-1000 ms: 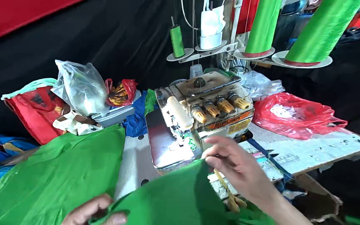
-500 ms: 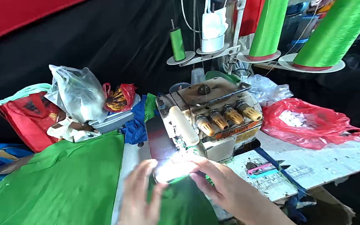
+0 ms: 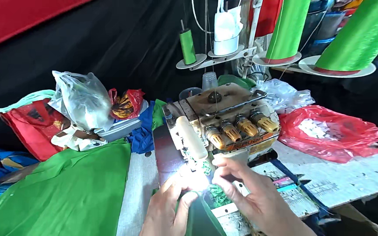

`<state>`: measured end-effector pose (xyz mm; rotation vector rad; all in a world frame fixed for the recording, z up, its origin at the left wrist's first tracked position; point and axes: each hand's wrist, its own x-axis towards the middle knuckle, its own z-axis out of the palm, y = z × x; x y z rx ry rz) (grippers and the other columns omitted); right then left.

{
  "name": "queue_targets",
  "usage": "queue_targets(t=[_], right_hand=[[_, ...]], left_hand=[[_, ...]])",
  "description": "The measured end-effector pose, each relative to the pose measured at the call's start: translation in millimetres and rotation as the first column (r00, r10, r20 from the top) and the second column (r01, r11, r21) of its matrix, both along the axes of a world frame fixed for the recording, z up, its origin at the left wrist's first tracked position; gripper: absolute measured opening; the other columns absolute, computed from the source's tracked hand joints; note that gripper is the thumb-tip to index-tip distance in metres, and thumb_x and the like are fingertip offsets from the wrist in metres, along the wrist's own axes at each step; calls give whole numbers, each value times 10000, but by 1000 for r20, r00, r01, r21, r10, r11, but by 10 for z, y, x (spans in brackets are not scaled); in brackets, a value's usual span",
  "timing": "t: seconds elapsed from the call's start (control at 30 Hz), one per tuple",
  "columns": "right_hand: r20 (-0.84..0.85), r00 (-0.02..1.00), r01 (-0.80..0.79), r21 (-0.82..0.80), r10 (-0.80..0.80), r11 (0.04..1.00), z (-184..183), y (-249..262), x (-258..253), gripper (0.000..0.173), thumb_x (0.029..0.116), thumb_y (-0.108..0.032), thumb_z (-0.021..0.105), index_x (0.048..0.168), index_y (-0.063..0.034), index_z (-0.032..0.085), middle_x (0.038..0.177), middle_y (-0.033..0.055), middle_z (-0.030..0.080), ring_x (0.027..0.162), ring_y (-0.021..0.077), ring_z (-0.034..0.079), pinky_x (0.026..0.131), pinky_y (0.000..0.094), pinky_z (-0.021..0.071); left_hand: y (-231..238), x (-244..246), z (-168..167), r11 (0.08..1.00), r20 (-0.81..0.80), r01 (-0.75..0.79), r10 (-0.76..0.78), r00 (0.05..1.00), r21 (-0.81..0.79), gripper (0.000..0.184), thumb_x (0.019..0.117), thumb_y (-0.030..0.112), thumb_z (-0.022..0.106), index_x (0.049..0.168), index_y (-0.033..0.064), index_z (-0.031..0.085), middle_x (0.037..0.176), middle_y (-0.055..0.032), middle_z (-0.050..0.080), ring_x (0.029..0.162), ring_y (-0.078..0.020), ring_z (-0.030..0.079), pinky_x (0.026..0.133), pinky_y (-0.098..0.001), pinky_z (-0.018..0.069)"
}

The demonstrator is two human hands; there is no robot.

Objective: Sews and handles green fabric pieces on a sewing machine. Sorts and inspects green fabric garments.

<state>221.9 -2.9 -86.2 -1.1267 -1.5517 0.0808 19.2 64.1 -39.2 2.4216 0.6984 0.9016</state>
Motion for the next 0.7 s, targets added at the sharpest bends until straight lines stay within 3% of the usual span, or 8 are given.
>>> queue_targets(t=[0.07, 0.17, 0.27, 0.4, 0.53, 0.7], right_hand=[[-102, 987, -128, -77, 120, 989, -17, -53, -83, 324, 1061, -249, 554, 1253, 8, 592, 993, 77, 709, 899, 65, 690, 804, 199, 581], [-177, 968, -199, -114, 178, 973, -52, -82, -195, 329, 1040, -206, 586, 1265, 35, 585, 1046, 109, 704, 934, 85, 688, 840, 211, 573], [-306, 923, -267, -71, 234, 961, -50, -66, -251, 382, 1003, -221, 647, 1256, 54, 568, 1019, 76, 701, 915, 43, 683, 830, 194, 577], [-375, 898, -255, -16, 230, 967, -41, -50, -295, 252, 1006, -144, 629, 1183, 36, 611, 987, 38, 712, 901, 8, 680, 815, 161, 571], [-387, 893, -258, -21, 230, 966, -52, -54, -303, 217, 1008, -124, 619, 1159, 31, 625, 992, 42, 717, 884, 6, 681, 796, 158, 570], [-340, 925, -184, -11, 170, 983, -82, -46, -343, 214, 1026, -133, 594, 1159, 31, 626, 968, 65, 719, 842, 13, 682, 756, 148, 565]], left_hand=[[6, 3, 19, 999, 15, 25, -25, 1000, -45, 179, 1008, 118, 601, 1000, -27, 705, 944, -110, 681, 876, -76, 656, 810, -181, 540], [-20, 24, 66, 989, 19, 71, -69, 997, -127, 162, 1011, 94, 581, 1019, -31, 683, 987, -109, 676, 906, -68, 644, 821, -196, 534], [-21, 25, 44, 979, 59, 101, -92, 994, -174, 147, 1002, 105, 607, 1033, -21, 678, 1004, -88, 680, 928, -54, 647, 837, -202, 543], [-24, 14, 23, 974, 34, 87, -81, 996, -212, 156, 999, 128, 623, 1050, -9, 679, 1016, -72, 694, 931, -48, 653, 838, -202, 546], [-40, 24, 12, 998, -13, 45, -45, 999, -36, 192, 1001, 161, 622, 1030, 4, 729, 943, -79, 669, 843, -43, 606, 779, -149, 492], [-34, 9, -12, 996, -4, 68, -68, 998, -64, 231, 1005, 215, 636, 1035, 7, 732, 1006, -85, 701, 938, -51, 639, 859, -175, 509]])
